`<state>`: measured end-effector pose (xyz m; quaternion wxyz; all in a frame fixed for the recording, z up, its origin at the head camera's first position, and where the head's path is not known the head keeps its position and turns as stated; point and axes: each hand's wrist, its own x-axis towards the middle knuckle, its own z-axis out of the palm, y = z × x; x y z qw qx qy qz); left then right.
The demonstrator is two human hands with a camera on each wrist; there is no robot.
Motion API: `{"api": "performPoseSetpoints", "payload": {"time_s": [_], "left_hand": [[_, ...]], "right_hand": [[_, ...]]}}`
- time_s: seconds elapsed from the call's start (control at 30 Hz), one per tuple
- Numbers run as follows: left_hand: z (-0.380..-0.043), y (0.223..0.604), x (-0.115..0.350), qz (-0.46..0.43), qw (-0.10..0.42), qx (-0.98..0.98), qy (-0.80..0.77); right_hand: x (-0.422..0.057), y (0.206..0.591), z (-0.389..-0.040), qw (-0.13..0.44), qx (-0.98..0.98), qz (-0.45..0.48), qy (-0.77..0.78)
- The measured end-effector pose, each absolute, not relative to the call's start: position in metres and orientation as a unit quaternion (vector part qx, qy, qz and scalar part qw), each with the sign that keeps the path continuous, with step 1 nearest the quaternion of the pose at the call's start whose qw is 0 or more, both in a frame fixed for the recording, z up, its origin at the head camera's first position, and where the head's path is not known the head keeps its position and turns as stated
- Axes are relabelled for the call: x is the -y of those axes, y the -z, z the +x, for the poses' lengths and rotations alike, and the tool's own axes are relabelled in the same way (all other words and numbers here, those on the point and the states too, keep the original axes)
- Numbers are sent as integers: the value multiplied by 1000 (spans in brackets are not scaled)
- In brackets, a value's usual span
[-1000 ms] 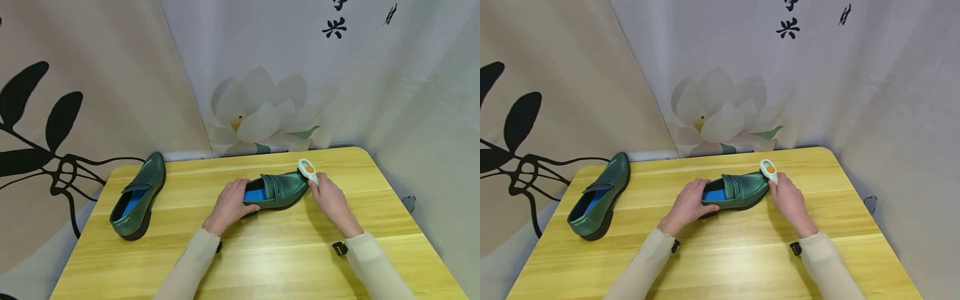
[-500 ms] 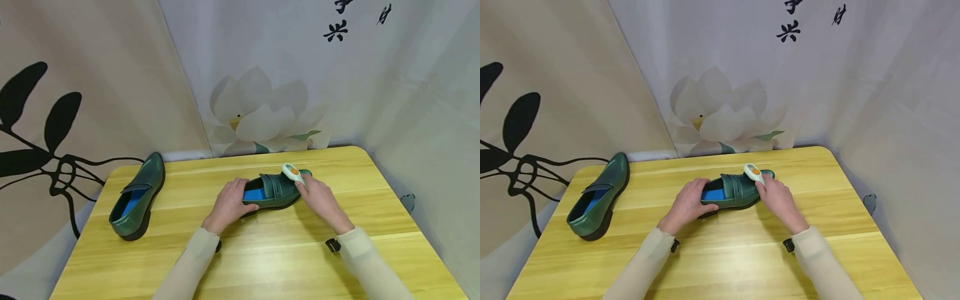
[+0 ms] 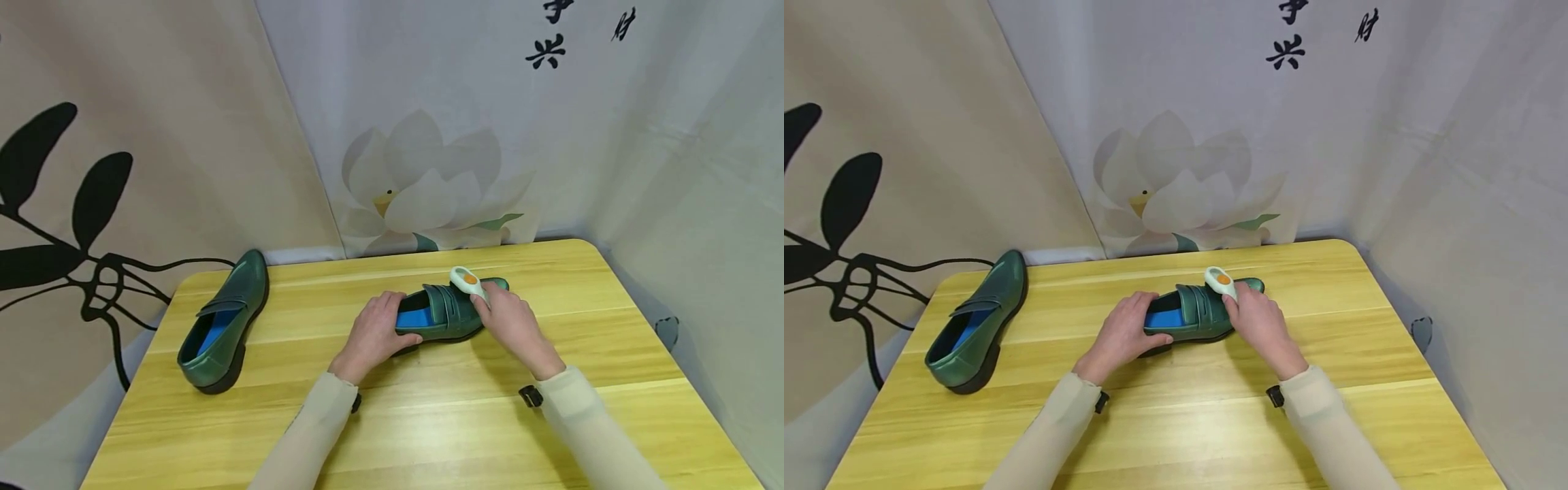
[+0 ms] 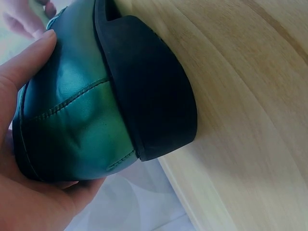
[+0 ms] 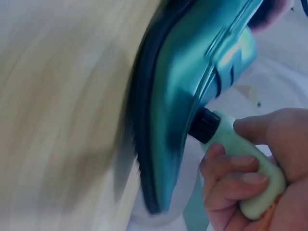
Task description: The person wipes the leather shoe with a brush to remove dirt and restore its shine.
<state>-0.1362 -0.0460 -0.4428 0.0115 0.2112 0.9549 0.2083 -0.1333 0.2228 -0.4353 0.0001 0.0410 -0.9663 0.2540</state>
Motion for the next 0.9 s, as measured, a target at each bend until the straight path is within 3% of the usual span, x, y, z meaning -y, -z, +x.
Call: {"api": "performPoseSetpoints", "payload": {"time_s": [0.17, 0.5, 0.9], "left_hand": [[-135, 444, 45, 214, 13, -953, -212], [-137, 445, 46, 210, 14, -955, -210], [-137, 444, 46, 208, 14, -955, -213]], "right_hand": [[-221, 434, -132, 0, 968, 50, -244], [-267, 430, -132, 16, 976, 9, -218], [-254, 439, -124, 26, 977, 37, -207]]}}
